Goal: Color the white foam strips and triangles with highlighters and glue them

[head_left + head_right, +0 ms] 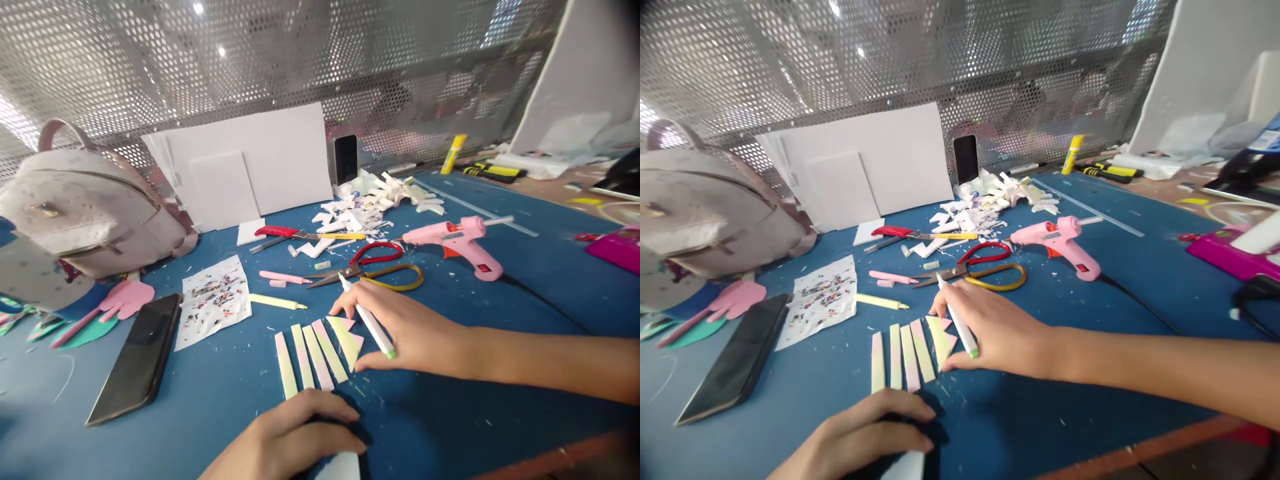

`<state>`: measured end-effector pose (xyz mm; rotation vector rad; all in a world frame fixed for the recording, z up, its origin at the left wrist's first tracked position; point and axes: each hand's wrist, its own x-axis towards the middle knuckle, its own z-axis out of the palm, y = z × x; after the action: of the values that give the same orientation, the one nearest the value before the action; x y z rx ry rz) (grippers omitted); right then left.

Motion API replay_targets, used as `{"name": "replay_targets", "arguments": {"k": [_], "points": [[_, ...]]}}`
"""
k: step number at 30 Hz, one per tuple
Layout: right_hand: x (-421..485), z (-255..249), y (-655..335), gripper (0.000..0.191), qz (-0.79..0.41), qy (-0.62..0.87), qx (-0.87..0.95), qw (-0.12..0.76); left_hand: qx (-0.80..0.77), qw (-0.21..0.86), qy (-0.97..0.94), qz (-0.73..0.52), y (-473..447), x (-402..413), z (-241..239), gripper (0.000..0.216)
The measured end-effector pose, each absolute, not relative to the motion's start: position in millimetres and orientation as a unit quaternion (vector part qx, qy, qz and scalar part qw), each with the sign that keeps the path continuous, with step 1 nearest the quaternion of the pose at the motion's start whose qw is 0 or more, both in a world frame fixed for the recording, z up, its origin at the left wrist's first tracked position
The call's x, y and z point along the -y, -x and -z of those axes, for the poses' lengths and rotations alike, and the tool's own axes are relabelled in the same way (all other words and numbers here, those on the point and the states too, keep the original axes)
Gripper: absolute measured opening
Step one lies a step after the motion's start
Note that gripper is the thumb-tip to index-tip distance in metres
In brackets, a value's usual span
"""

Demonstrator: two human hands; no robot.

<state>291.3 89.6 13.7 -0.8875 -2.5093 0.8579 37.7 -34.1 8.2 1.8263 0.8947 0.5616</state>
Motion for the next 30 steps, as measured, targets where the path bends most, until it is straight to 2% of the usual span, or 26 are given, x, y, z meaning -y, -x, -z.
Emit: {"name": "replay_targets", "arguments": {"k": [4,7,12,25,30], "points": [[-86,-16,-289,0.045,-0.308,0.311,0.880,0.183,-0.270,0.469,-0.813,-0.217,-33,19,-10,0.044],[-83,-19,-288,0.044,-0.312,0.301,0.881,0.189,-0.297,0.447,-0.819,-0.204,-33,19,-21,0.050],[-82,-18,-287,0.042,-0.319,0.291,0.884,0.179,-0.304,0.420,-0.835,-0.184,-34,25,-34,0.048],[-106,-9,-276,0.046,-0.293,0.297,0.888,0.194,-0.320,0.383,-0.853,-0.153,-20,-3,-21,0.055],[-110,-15,-280,0.041,-0.272,0.273,0.887,0.255,-0.350,0.271,-0.878,-0.184,-24,0,-16,0.048]]}}
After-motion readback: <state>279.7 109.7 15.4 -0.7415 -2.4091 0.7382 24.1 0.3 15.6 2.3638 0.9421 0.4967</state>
